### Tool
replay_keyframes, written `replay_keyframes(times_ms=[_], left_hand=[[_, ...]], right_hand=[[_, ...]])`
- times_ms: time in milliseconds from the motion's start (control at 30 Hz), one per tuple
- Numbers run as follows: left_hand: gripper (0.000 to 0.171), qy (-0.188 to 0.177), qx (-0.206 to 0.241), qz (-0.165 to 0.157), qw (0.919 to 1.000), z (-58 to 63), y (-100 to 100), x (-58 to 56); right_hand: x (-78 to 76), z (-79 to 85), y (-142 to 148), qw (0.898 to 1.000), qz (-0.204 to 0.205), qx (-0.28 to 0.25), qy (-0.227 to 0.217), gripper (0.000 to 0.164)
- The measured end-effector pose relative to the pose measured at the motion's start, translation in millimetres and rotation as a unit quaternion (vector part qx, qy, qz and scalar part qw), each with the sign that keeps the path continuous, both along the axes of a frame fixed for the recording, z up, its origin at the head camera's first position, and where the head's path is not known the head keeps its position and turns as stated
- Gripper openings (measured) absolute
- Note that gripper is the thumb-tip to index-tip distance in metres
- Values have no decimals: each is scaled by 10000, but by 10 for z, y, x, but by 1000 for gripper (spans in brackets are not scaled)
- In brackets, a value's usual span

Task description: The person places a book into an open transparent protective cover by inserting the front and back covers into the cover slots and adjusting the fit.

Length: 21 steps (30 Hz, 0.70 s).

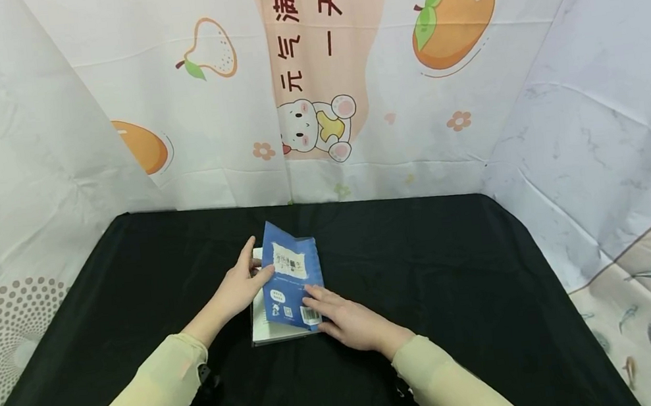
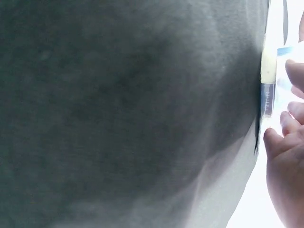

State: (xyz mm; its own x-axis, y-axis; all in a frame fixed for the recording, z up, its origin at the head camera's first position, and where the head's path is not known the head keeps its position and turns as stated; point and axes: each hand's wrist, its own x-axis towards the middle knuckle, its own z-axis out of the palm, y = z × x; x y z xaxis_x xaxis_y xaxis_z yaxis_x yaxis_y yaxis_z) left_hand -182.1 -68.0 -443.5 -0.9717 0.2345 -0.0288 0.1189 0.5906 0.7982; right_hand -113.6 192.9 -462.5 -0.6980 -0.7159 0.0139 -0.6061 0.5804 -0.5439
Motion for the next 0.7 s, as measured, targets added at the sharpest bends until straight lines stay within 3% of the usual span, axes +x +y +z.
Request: replay_keyframes(times_ms=[67, 133, 200, 300, 367, 500, 600, 700], left_hand=[[79, -504, 537, -27, 9973, 13, 29, 5], [78, -1105, 1072, -67, 9881, 18, 53, 7], [76, -1721, 1699, -153, 9702, 35, 75, 17], [75, -2508, 2555, -359, 9330, 61, 103, 36], [73, -2850, 2942, -554, 9106, 77, 122, 53], [69, -3291, 3478, -906, 8733, 87, 156, 76], [64, -3346, 3736, -1035, 8589, 88, 172, 87], [62, -3371, 3947, -955, 8494, 80, 176, 90]], right_hand=[[7, -2, 6, 9999, -73, 38, 57, 54], [13, -4, 10, 9998, -162, 54, 81, 55], [18, -9, 14, 9996, -273, 55, 84, 57], [21, -14, 23, 9989, -461, -14, 7, 61], [18, -17, 29, 9985, -549, -58, -37, 64], [10, -23, 39, 9979, -639, -88, -109, 66], [5, -27, 42, 9975, -677, -73, -170, 67], [-1, -30, 45, 9972, -702, -78, -232, 69]])
